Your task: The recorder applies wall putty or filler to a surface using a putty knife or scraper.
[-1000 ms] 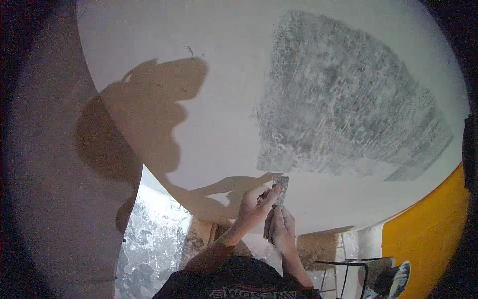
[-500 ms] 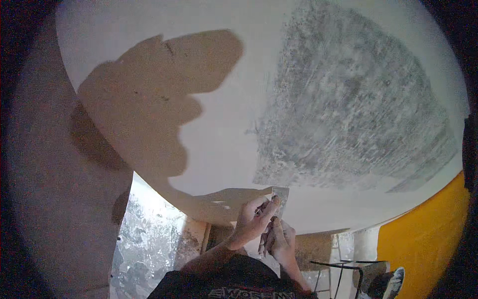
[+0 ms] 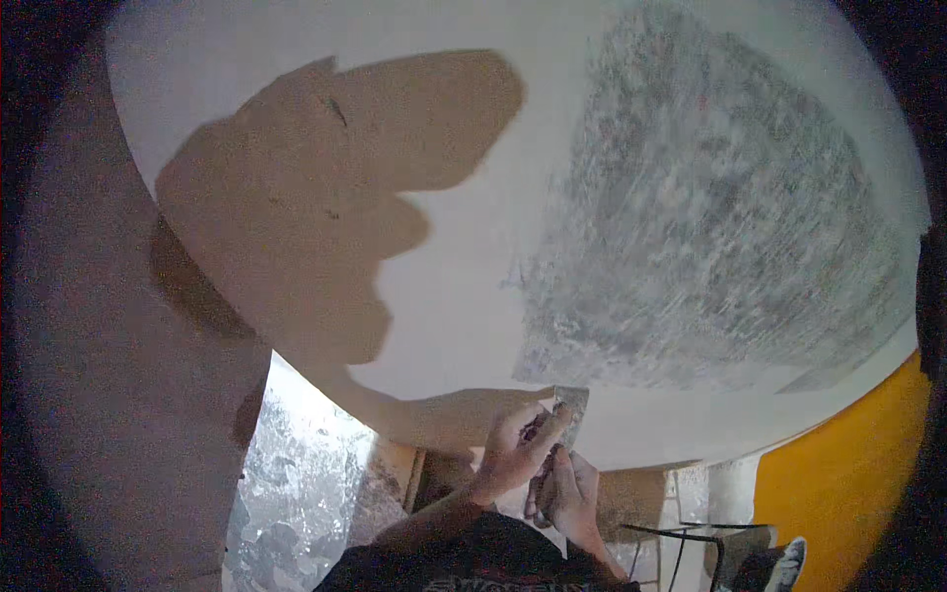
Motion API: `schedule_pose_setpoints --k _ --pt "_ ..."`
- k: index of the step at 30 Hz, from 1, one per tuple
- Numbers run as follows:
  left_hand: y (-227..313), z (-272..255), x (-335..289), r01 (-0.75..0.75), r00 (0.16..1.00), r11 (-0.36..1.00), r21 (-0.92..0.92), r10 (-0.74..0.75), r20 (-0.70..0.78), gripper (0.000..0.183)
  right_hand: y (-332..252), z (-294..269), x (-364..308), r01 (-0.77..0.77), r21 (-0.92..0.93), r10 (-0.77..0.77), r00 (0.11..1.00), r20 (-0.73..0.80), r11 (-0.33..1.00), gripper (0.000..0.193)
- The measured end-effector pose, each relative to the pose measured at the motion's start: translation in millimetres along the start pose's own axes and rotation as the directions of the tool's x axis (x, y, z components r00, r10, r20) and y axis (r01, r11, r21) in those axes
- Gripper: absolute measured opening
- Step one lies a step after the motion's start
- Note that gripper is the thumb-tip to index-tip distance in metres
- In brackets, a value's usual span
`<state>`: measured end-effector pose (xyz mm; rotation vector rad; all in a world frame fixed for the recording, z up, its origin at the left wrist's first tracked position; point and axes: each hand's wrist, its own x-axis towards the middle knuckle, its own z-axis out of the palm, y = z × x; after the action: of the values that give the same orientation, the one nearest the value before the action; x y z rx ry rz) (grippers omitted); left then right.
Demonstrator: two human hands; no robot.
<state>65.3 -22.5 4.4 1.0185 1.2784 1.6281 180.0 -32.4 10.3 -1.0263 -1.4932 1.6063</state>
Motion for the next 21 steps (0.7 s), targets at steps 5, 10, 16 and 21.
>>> schedule_pose_setpoints --k 5,10,16,21 --pt "-11 0 -1 -0.017 1.000 0.998 0.062 0.018 -0.022 0.039 -4 0 -1 -0.130 0.079 0.129 0.992 0.016 0.988 0.041" --pt "-6 0 -3 -0.070 0.991 0.993 0.097 0.081 -0.105 0.038 -4 -3 -2 0.010 -0.061 -0.008 0.999 0.036 0.998 0.038" --pt "19 -2 -14 0.109 0.983 0.993 -0.039 -0.113 -0.141 0.034 -9 0 -1 0.088 -0.151 -0.082 0.996 0.043 0.985 0.034" --pt "29 -14 -18 0.067 0.975 0.998 0.016 -0.062 -0.215 0.029 -21 6 3 0.050 -0.101 -0.037 0.991 0.133 0.994 0.032"
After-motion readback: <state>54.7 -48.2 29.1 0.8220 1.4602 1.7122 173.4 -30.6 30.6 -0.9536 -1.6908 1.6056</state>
